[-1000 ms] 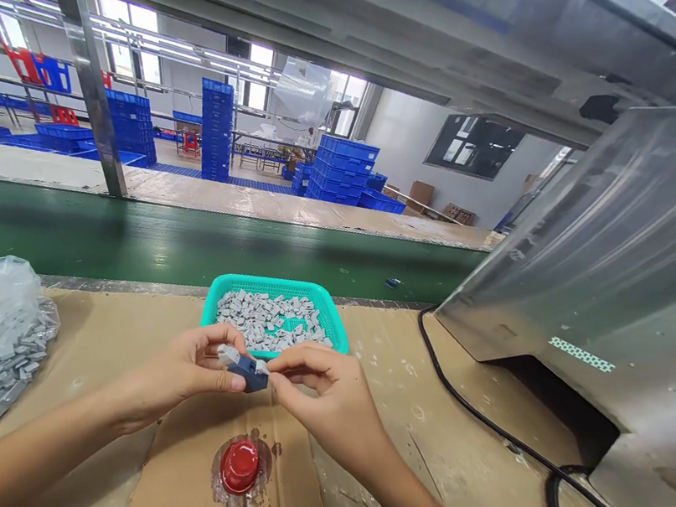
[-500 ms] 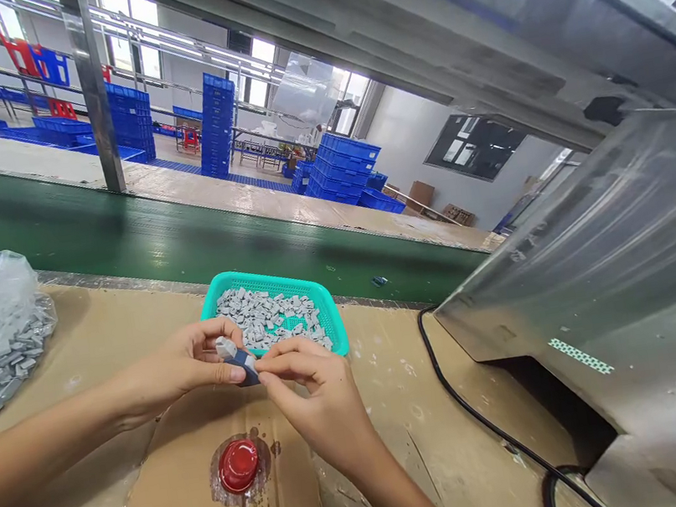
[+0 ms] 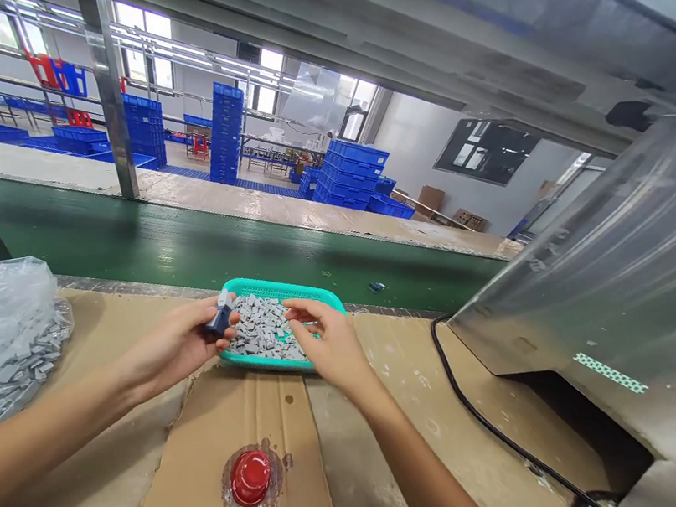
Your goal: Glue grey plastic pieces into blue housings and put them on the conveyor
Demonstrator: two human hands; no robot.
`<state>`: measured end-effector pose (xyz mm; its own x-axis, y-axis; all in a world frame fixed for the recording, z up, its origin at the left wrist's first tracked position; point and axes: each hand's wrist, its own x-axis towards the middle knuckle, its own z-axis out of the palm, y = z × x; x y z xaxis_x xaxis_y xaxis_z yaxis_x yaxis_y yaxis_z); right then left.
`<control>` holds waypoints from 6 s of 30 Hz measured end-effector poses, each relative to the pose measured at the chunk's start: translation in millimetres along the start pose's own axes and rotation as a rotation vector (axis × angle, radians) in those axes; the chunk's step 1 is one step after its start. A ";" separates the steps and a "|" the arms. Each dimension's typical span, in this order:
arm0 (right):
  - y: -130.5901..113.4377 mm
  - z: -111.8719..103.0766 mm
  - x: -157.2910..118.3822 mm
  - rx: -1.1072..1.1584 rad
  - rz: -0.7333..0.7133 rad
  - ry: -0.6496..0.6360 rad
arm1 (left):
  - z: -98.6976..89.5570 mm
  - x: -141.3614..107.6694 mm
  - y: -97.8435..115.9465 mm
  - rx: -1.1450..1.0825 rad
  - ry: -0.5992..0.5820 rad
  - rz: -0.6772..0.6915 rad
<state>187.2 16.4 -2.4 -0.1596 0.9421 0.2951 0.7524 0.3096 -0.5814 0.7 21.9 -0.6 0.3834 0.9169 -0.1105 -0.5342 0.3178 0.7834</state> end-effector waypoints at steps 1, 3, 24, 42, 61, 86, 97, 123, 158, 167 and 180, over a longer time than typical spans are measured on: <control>6.1 0.5 8.4 -0.060 0.017 -0.054 | -2.7 2.0 1.7 -0.010 -0.037 0.031; 14.5 4.0 21.5 -0.137 0.018 -0.139 | -7.5 5.0 4.1 -0.031 -0.102 0.079; 34.0 18.8 29.6 -0.066 -0.093 -0.155 | -73.9 140.8 28.7 1.477 0.259 0.485; 42.2 18.8 31.4 0.207 -0.038 -0.120 | 8.9 69.5 -31.6 1.520 -0.316 0.485; 34.8 13.3 28.8 0.446 -0.059 0.190 | 10.0 77.9 -19.5 0.908 -0.206 0.303; -0.2 -14.3 10.1 0.000 -0.501 0.176 | 16.3 61.6 2.0 0.625 -0.268 -0.024; 3.5 -28.1 -30.4 0.116 -0.216 0.110 | 25.8 145.9 20.5 1.624 -0.231 0.381; -18.1 26.6 -121.8 0.037 -0.438 0.091 | 17.8 7.3 22.2 0.250 -0.130 0.028; -49.5 -11.2 -66.9 0.038 -0.297 0.260 | 13.8 -19.9 -4.2 0.627 -0.279 0.051; -49.3 -6.4 -60.1 -0.115 -0.297 0.211 | 19.4 -15.3 -7.5 0.097 -0.207 -0.055; 19.2 -2.5 20.9 -0.162 -0.056 -0.213 | -24.2 23.7 15.6 0.170 0.031 0.274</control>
<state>199.9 41.7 -5.5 -0.3218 0.9352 0.1477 0.8285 0.3537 -0.4342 -16.8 54.4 -5.7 0.2186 0.9704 0.1023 -0.4797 0.0156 0.8773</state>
